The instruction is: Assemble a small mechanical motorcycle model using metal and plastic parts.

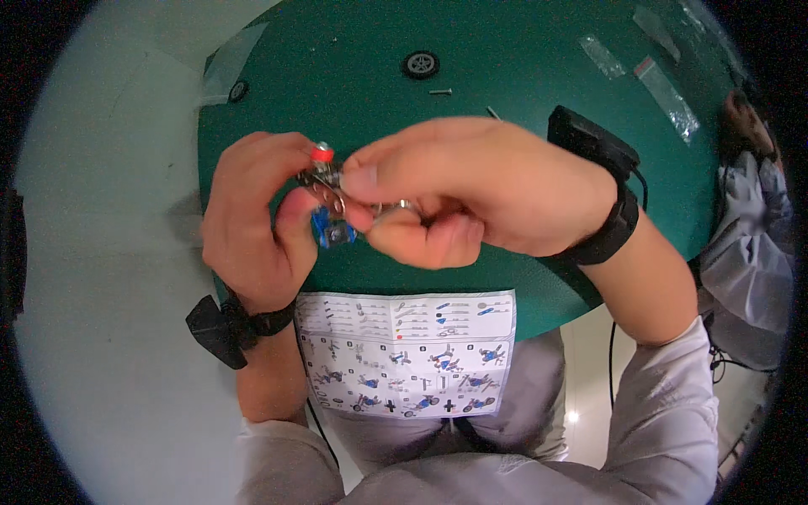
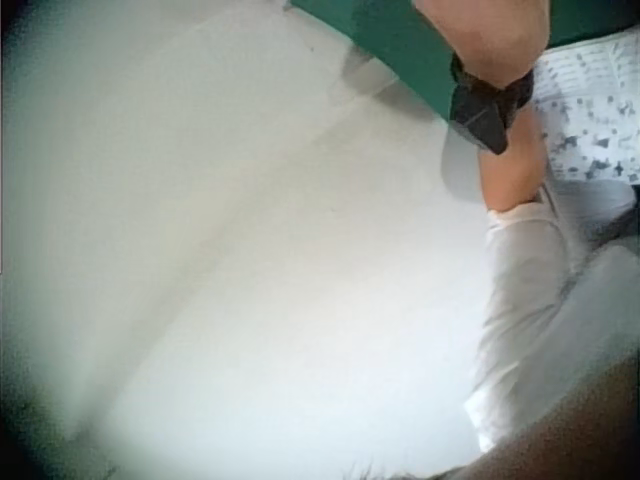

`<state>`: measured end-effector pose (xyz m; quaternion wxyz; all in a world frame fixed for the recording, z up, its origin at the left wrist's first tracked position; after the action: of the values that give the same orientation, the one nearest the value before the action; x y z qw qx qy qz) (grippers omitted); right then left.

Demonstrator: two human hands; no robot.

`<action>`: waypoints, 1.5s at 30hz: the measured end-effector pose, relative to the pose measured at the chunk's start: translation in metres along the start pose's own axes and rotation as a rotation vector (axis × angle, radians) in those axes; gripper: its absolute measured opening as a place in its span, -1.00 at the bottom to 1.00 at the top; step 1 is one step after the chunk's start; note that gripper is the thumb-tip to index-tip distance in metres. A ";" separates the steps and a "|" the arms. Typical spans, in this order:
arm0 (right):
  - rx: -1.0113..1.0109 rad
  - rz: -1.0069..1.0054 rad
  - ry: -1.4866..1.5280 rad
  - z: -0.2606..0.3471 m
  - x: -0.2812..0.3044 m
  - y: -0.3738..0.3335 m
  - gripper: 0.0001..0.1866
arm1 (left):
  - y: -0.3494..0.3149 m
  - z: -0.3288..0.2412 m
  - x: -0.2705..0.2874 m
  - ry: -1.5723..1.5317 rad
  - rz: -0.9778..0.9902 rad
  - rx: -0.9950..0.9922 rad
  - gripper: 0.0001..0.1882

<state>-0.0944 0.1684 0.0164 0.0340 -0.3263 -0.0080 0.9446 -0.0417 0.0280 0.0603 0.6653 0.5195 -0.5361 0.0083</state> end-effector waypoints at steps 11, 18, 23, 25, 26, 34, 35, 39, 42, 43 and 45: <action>-0.024 0.022 0.127 -0.005 0.004 0.003 -0.69 | 0.000 -0.002 -0.012 0.072 0.050 0.108 -0.61; 0.016 0.002 0.038 -0.002 0.003 0.004 -0.65 | -0.006 0.003 -0.014 -0.035 -0.003 0.112 -0.73; 0.006 -0.067 -0.021 0.005 0.006 0.004 -0.61 | 0.000 0.008 -0.014 -0.056 -0.012 0.201 -0.87; -0.014 -0.113 -0.049 0.004 0.010 0.004 -0.60 | -0.002 0.011 -0.019 -0.110 -0.039 0.237 -0.89; 0.001 -0.069 -0.005 0.005 0.011 0.004 -0.60 | -0.003 0.014 -0.020 -0.162 -0.066 0.271 -0.91; -0.050 -0.006 0.139 -0.001 0.011 0.006 -0.61 | -0.009 0.020 -0.029 -0.497 -0.140 0.490 -0.88; -0.049 -0.022 0.138 -0.001 0.012 0.006 -0.62 | -0.010 0.023 -0.032 -0.587 -0.120 0.549 -0.85; -0.053 -0.004 0.193 -0.001 0.011 0.004 -0.64 | -0.016 0.026 -0.039 -0.729 -0.027 0.706 -0.71; -0.087 -0.046 0.193 -0.002 0.007 0.006 -0.63 | -0.020 0.028 -0.037 -0.847 -0.026 0.819 -0.66; -0.092 -0.046 0.188 -0.003 0.008 0.006 -0.63 | -0.019 0.026 -0.039 -0.894 0.008 0.813 -0.66; -0.039 -0.054 0.124 0.000 0.011 0.003 -0.61 | -0.020 0.028 -0.040 -0.944 0.033 0.807 -0.65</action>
<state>-0.1031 0.1659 0.0091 0.0535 -0.3846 -0.0330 0.9210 -0.0669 0.0212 0.0153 0.1076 0.6693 -0.7351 -0.0099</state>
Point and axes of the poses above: each hand's wrist, its own y-axis towards the middle knuckle, its own x-axis out of the back of the hand, z = x × y, the point moved 6 cm from there along y, towards the middle knuckle, and after that the axes turned 11 degrees about z, right-handed, at the moved point
